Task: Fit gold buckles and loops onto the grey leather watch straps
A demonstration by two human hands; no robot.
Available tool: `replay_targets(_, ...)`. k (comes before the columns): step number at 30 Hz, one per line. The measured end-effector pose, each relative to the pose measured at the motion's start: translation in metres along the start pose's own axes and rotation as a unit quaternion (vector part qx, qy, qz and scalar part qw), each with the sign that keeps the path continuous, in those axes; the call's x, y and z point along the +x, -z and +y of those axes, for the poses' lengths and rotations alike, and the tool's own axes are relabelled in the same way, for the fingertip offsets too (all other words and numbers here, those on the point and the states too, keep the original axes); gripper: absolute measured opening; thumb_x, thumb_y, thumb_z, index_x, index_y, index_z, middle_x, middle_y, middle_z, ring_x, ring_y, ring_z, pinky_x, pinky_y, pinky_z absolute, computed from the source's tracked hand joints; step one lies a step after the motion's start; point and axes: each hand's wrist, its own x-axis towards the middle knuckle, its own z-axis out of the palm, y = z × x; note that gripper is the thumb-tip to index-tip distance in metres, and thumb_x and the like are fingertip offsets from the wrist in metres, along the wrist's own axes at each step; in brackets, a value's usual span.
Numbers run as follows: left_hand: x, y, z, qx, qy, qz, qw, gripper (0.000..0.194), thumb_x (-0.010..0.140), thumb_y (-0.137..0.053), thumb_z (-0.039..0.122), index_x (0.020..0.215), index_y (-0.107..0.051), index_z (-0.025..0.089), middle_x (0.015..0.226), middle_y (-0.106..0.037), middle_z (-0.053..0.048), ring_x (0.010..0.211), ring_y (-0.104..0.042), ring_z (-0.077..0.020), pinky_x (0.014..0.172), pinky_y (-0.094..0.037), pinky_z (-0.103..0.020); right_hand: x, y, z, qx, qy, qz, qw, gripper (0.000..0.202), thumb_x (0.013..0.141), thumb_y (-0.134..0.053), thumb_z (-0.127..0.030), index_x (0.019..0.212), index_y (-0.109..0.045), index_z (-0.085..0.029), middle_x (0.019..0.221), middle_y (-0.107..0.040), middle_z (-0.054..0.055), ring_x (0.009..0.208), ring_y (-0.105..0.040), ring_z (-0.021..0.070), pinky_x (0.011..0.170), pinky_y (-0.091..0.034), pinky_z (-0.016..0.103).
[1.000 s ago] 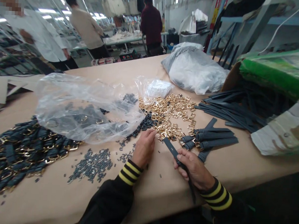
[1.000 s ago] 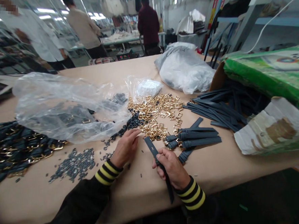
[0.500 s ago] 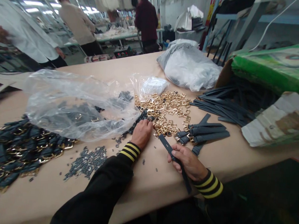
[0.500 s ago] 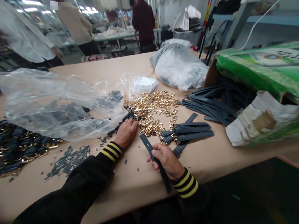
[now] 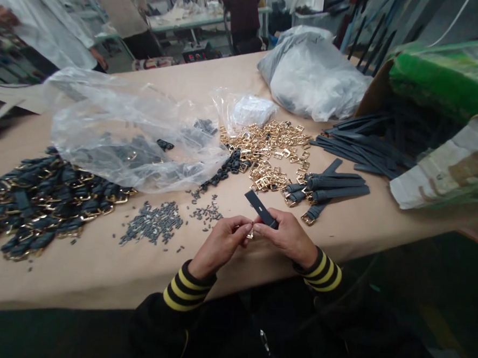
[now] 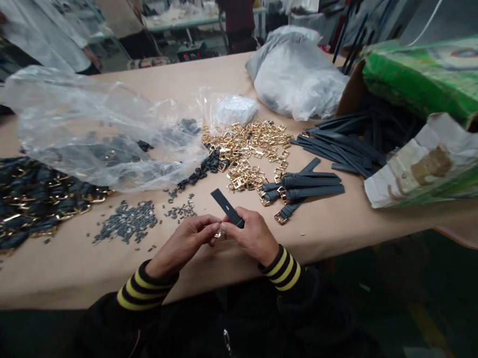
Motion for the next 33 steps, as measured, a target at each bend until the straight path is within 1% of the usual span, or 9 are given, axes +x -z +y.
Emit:
replay_targets(7,-0.018,-0.013,-0.010,0.116,-0.062,0.037,0.991,0.011,0.076,-0.050,0.023,0.074,-0.060,0.017,0.059,-0.053,0.002,0.056,-0.047,-0.0114,0.054,-0.037,-0.022,-0.011,-0.008,-0.005,-0.121,0.022,0.001,0.992,0.015,0.079,-0.054,-0.030,0.078,-0.058,-0.016,0.063,-0.055,-0.002,0.059,-0.049,0.0104,0.057,-0.036,0.020)
replay_targets(11,-0.024,-0.020,-0.010,0.140,-0.061,0.094,0.984,0.009,0.075,-0.051,0.021,0.073,-0.059,0.018,0.063,-0.056,0.001,0.060,-0.050,-0.0127,0.058,-0.040,-0.024,-0.016,-0.009,-0.013,-0.172,0.039,0.010,0.984,0.011,0.078,-0.052,-0.024,0.071,-0.054,-0.016,0.058,-0.051,-0.003,0.054,-0.047,0.0098,0.053,-0.033,0.020)
replay_targets(14,-0.026,-0.025,-0.012,0.066,-0.054,0.120,0.989,0.009,0.076,-0.053,0.024,0.072,-0.058,0.017,0.064,-0.057,0.001,0.061,-0.053,-0.0121,0.060,-0.042,-0.024,-0.019,-0.011,-0.016,-0.181,0.049,0.033,0.982,0.007,0.078,-0.051,-0.022,0.072,-0.052,-0.017,0.060,-0.053,-0.002,0.055,-0.049,0.0104,0.054,-0.034,0.020)
replay_targets(17,-0.028,-0.026,-0.013,-0.091,0.004,0.061,0.994,0.020,0.079,-0.052,0.034,0.082,-0.058,0.015,0.068,-0.060,-0.002,0.062,-0.058,-0.0125,0.060,-0.046,-0.025,-0.021,-0.010,-0.015,-0.178,0.040,0.044,0.982,0.007,0.078,-0.050,-0.023,0.076,-0.052,-0.017,0.064,-0.057,0.000,0.057,-0.053,0.0117,0.056,-0.037,0.021)
replay_targets(19,-0.030,-0.026,-0.014,-0.191,0.046,0.022,0.980,0.029,0.081,-0.048,0.040,0.088,-0.058,0.014,0.069,-0.061,-0.003,0.058,-0.058,-0.0117,0.056,-0.047,-0.024,-0.023,-0.009,-0.014,-0.167,0.041,0.032,0.985,0.007,0.079,-0.049,-0.023,0.077,-0.052,-0.017,0.065,-0.058,0.001,0.058,-0.054,0.0122,0.056,-0.038,0.021)
replay_targets(22,-0.032,-0.025,-0.015,-0.283,0.055,0.035,0.957,0.030,0.079,-0.052,0.040,0.086,-0.059,0.011,0.069,-0.060,-0.004,0.055,-0.055,-0.0082,0.051,-0.044,-0.019,-0.028,-0.008,-0.014,-0.145,0.073,0.003,0.987,0.004,0.079,-0.049,-0.020,0.079,-0.052,-0.017,0.066,-0.059,0.000,0.059,-0.055,0.0119,0.057,-0.040,0.021)
replay_targets(27,-0.030,-0.022,-0.017,-0.280,0.033,0.103,0.954,0.021,0.068,-0.067,0.027,0.081,-0.059,0.012,0.068,-0.060,0.000,0.054,-0.051,-0.0057,0.053,-0.043,-0.018,-0.031,-0.008,-0.013,-0.142,0.105,-0.005,0.984,0.004,0.078,-0.049,-0.017,0.079,-0.053,-0.017,0.069,-0.058,0.001,0.061,-0.055,0.0118,0.059,-0.040,0.021)
replay_targets(30,-0.031,-0.020,-0.015,-0.233,0.023,0.147,0.961,0.021,0.067,-0.067,0.027,0.080,-0.060,0.012,0.068,-0.061,0.000,0.054,-0.052,-0.0064,0.053,-0.045,-0.019,-0.031,-0.007,-0.009,-0.129,0.064,-0.012,0.990,0.004,0.079,-0.050,-0.020,0.081,-0.052,-0.017,0.069,-0.058,0.001,0.062,-0.055,0.0120,0.059,-0.040,0.022)
replay_targets(33,-0.034,-0.017,-0.008,-0.166,0.013,0.169,0.972,0.018,0.068,-0.066,0.027,0.079,-0.061,0.012,0.063,-0.060,0.001,0.053,-0.053,-0.0076,0.053,-0.046,-0.020,-0.032,-0.004,-0.004,-0.080,0.003,-0.042,0.996,0.018,0.083,-0.048,-0.029,0.096,-0.047,-0.017,0.074,-0.059,0.001,0.059,-0.053,0.0112,0.058,-0.041,0.022)
